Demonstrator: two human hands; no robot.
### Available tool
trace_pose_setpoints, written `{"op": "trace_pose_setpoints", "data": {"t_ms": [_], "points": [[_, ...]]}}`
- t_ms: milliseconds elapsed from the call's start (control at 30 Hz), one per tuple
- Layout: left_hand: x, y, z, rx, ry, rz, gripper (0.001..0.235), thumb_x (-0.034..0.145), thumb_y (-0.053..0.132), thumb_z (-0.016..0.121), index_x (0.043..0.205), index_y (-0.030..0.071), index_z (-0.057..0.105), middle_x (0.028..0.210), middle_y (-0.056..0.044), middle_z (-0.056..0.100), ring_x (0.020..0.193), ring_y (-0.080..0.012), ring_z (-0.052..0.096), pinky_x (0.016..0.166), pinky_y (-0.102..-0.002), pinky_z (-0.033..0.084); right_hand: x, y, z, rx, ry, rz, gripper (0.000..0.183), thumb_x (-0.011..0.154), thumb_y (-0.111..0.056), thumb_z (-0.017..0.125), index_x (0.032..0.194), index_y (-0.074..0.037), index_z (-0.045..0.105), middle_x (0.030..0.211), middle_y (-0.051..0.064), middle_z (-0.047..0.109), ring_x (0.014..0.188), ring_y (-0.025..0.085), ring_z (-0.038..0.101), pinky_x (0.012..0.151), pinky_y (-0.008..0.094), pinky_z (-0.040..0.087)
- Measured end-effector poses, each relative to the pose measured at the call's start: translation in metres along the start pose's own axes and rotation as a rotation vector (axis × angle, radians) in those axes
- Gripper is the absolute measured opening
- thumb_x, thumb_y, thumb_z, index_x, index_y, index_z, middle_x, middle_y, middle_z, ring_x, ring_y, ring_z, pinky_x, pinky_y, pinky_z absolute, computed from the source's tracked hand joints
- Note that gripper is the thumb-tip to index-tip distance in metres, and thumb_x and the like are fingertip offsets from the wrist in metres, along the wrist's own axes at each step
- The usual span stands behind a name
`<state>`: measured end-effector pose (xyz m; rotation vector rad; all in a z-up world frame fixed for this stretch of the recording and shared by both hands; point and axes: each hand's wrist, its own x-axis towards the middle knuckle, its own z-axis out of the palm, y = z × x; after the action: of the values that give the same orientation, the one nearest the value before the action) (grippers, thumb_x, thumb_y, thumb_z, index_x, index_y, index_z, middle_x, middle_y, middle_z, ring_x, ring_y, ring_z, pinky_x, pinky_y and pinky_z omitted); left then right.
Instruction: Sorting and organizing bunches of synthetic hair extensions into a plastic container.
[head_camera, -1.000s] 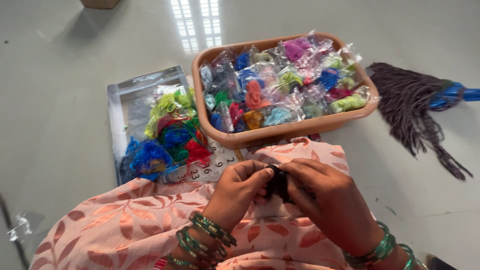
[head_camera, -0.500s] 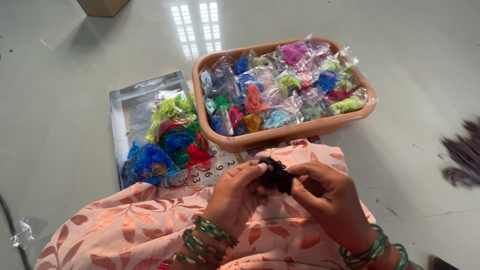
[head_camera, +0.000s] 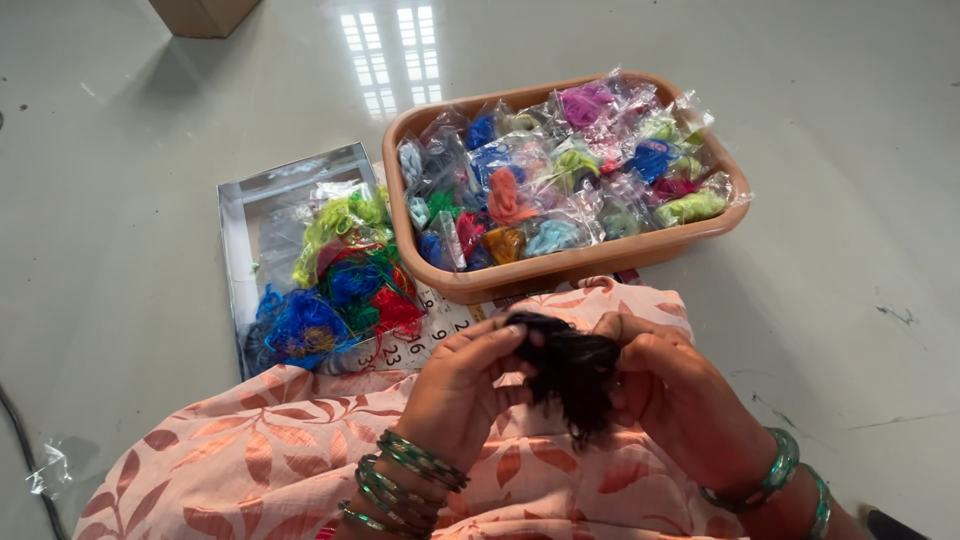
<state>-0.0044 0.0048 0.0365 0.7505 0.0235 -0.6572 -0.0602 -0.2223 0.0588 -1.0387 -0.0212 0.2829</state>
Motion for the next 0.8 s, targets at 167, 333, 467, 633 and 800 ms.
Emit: {"op": "trace_pose_setpoints", "data": {"t_ms": [167, 333, 467, 633, 800], "points": [[-0.013, 0.012, 0.02, -0.051, -0.084, -0.009, 0.022, 0.091, 0.018, 0.06, 0.104, 0.007, 0.072, 0.09, -0.001, 0.073, 0.081, -0.0113, 0.068, 0.073, -0.033, 0.057, -0.001, 0.002, 0.0, 0.063, 0.114, 0.171, 0.021, 0.098, -0.019, 0.045, 0.102, -0.005, 0.059, 0.086, 0.003, 0.061, 0.076, 0.013, 0.058, 0.073, 0.035, 0.05], [0.005, -0.01, -0.01, 0.26, -0.072, -0.009, 0.022, 0.093, 0.015, 0.065, 0.111, 0.003, 0.073, 0.091, -0.001, 0.071, 0.075, -0.01, 0.064, 0.068, -0.028, 0.051, -0.003, -0.008, 0.014, 0.116, 0.335, 0.279, 0.023, 0.094, -0.025, 0.045, 0.1, -0.009, 0.06, 0.083, 0.002, 0.062, 0.073, 0.014, 0.059, 0.075, 0.037, 0.052], [0.011, -0.019, -0.011, 0.34, 0.048, 0.022, 0.023, 0.095, 0.019, 0.064, 0.111, 0.006, 0.073, 0.088, -0.002, 0.073, 0.069, -0.0098, 0.064, 0.06, -0.027, 0.048, -0.008, 0.002, -0.005, 0.207, 0.135, 0.147, 0.022, 0.094, -0.017, 0.048, 0.106, -0.005, 0.062, 0.077, 0.0, 0.057, 0.065, 0.011, 0.051, 0.065, 0.033, 0.046], [0.006, -0.02, 0.002, 0.099, 0.025, 0.067, 0.019, 0.096, 0.015, 0.061, 0.11, 0.007, 0.07, 0.089, -0.003, 0.073, 0.068, -0.0119, 0.066, 0.061, -0.029, 0.055, -0.005, 0.0, -0.002, 0.278, 0.173, 0.124, 0.021, 0.089, -0.018, 0.049, 0.101, -0.006, 0.061, 0.073, 0.0, 0.056, 0.057, 0.011, 0.046, 0.056, 0.03, 0.042], [0.0, -0.014, 0.01, -0.147, -0.094, 0.1, 0.016, 0.098, 0.012, 0.059, 0.11, 0.005, 0.067, 0.09, -0.004, 0.071, 0.07, -0.0147, 0.066, 0.059, -0.03, 0.053, -0.004, -0.007, 0.019, 0.352, -0.074, 0.038, 0.021, 0.094, -0.023, 0.051, 0.097, -0.003, 0.056, 0.076, 0.002, 0.057, 0.063, 0.014, 0.052, 0.061, 0.031, 0.046]]}}
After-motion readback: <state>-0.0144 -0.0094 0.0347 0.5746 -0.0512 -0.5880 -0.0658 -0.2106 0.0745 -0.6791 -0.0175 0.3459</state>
